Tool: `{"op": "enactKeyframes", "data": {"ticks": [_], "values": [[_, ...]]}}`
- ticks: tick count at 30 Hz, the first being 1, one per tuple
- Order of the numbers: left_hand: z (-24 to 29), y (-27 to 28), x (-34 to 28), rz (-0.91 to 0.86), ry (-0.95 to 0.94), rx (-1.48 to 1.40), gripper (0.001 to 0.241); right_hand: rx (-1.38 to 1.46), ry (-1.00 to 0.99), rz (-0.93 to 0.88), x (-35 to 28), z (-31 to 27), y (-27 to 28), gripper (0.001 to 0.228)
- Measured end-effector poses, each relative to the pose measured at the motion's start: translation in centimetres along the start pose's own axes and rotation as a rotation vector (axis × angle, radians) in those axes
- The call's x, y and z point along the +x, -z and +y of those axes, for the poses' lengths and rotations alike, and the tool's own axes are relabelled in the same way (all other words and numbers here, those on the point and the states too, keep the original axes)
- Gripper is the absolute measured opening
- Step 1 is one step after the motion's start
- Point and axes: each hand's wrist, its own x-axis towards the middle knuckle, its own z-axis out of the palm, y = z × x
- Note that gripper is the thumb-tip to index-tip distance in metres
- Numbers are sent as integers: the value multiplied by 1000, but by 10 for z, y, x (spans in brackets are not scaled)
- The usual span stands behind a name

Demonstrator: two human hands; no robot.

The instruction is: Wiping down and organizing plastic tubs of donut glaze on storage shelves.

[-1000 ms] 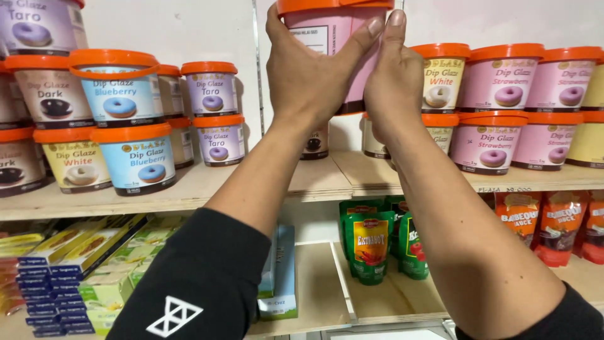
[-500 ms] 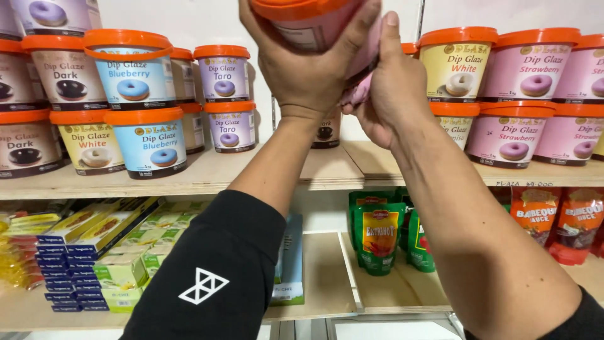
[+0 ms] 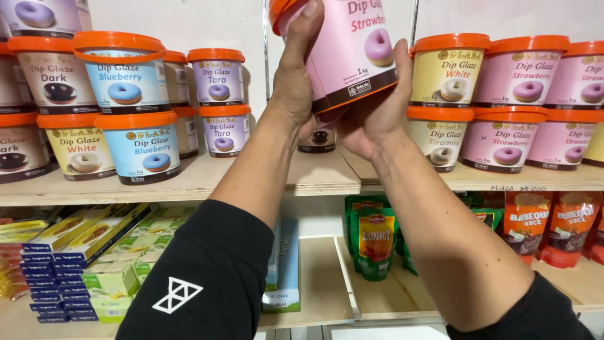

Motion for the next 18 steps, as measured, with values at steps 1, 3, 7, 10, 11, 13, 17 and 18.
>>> {"op": "enactKeyframes", "data": {"ticks": [1,3,7,10,11,13,17,18], "values": [[2,2,1,3,1,0,93,1,-3,1,1,2,10,86],[7,6,2,-58,102,-5,92,-211,75,42,6,7,30,79],[-7,28,5,4,-3,-14,94,-255,2,94,7,-1,25,76],[-17,42,-1,-20,-42,-68,93,-542,18,-37,2,-19,11,85],[-20,47,-3,90,-17,-9,90,-684,-76,-24,2,-22,11,82],[-28,62,-6,204,13,44,87,-826,-178,-5,3,-26,11,81],[-26,69,-11,446,111,627,70,-925,-281,110,7,-21,16,75],[-21,65,-14,500,129,861,64,-889,-289,178,7,-16,18,72]]}}
